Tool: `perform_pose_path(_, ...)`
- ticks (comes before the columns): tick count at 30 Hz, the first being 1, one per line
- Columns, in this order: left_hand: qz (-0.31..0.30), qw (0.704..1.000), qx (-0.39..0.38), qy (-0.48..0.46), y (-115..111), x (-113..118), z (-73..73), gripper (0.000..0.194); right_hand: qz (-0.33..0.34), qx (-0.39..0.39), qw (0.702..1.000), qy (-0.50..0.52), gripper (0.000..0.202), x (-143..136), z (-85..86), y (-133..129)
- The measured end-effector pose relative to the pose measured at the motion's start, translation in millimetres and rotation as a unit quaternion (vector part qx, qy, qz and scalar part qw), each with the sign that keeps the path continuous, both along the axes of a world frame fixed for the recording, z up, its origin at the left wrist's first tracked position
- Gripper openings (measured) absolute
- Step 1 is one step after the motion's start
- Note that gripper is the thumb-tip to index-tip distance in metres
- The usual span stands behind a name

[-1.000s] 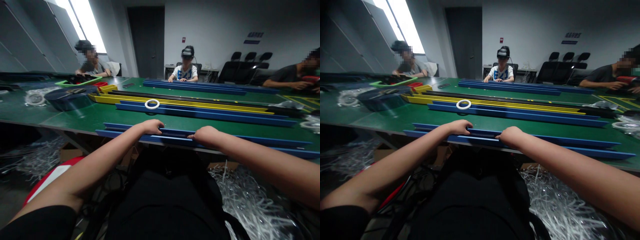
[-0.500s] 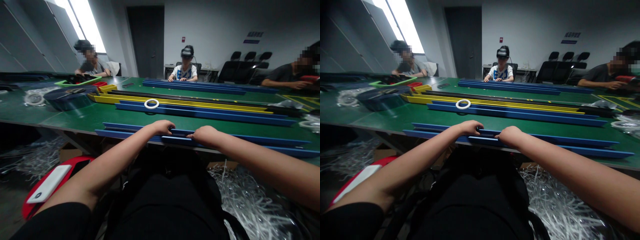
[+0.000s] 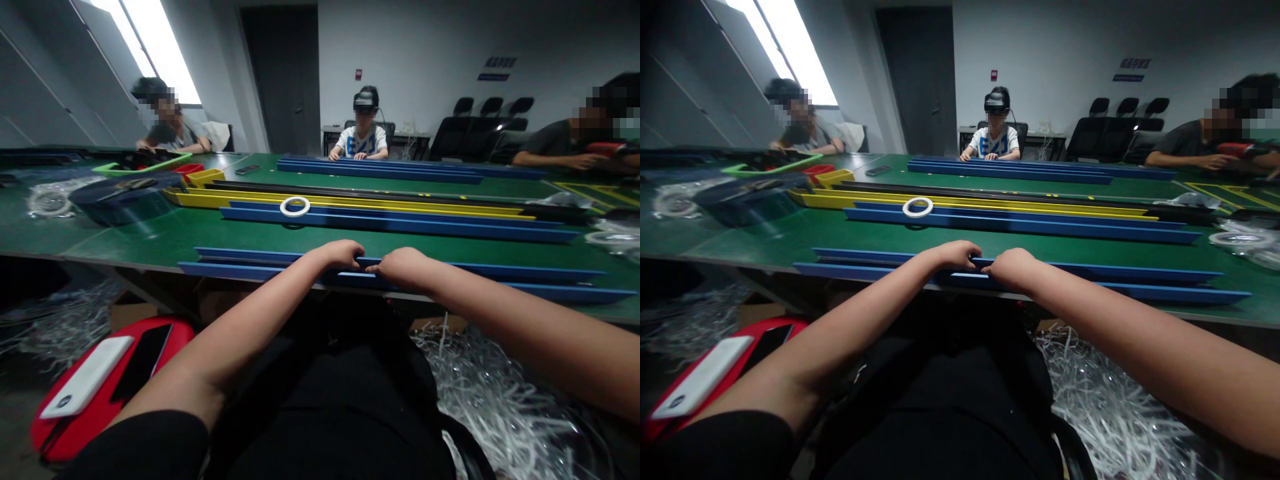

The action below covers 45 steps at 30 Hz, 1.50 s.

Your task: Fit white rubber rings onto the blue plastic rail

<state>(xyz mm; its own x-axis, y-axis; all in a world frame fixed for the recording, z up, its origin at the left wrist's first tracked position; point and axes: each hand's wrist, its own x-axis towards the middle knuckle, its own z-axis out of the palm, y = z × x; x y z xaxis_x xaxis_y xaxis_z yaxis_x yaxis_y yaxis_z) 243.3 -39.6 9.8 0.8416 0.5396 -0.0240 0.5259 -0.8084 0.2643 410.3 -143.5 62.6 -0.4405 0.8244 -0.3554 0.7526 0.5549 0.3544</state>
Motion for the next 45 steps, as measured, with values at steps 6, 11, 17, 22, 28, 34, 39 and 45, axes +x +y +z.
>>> perform_pose_path(6, 0.004, 1.000, -0.012, 0.000, 6, 0, -6.2, 0.030, 0.026, -0.004, 0.999, 0.030, 0.057, 31, 7.4, 1)
perform_pose_path(11, 0.020, 0.999, -0.025, 0.008, 7, 0, -5.2, 0.036, 0.051, 0.002, 0.995, 0.080, 0.050, 68, 24.0, -7)
perform_pose_path(17, 0.023, 0.999, -0.021, 0.012, 7, -1, -4.1, 0.041, 0.044, 0.002, 0.999, 0.025, 0.054, 84, 16.7, -14)
perform_pose_path(22, 0.037, 0.999, -0.010, 0.023, 6, -1, -5.0, 0.042, -0.006, 0.017, 1.000, -0.017, 0.049, 77, -0.2, -13)
perform_pose_path(28, 0.043, 0.999, -0.010, 0.029, 6, -1, -4.0, 0.045, -0.017, 0.018, 1.000, -0.009, 0.043, 75, -10.6, -6)
perform_pose_path(34, 0.041, 0.999, -0.015, 0.034, 4, 1, -3.2, 0.044, -0.036, 0.024, 0.999, -0.007, 0.042, 74, -17.4, -2)
perform_pose_path(39, 0.036, 0.998, -0.012, 0.042, 4, 3, -0.2, 0.042, -0.046, 0.025, 0.999, 0.006, 0.040, 75, -20.2, -1)
perform_pose_path(45, 0.029, 0.999, 0.002, 0.042, -1, 23, 0.6, 0.041, -0.046, 0.028, 0.998, 0.015, 0.041, 74, -19.9, -2)
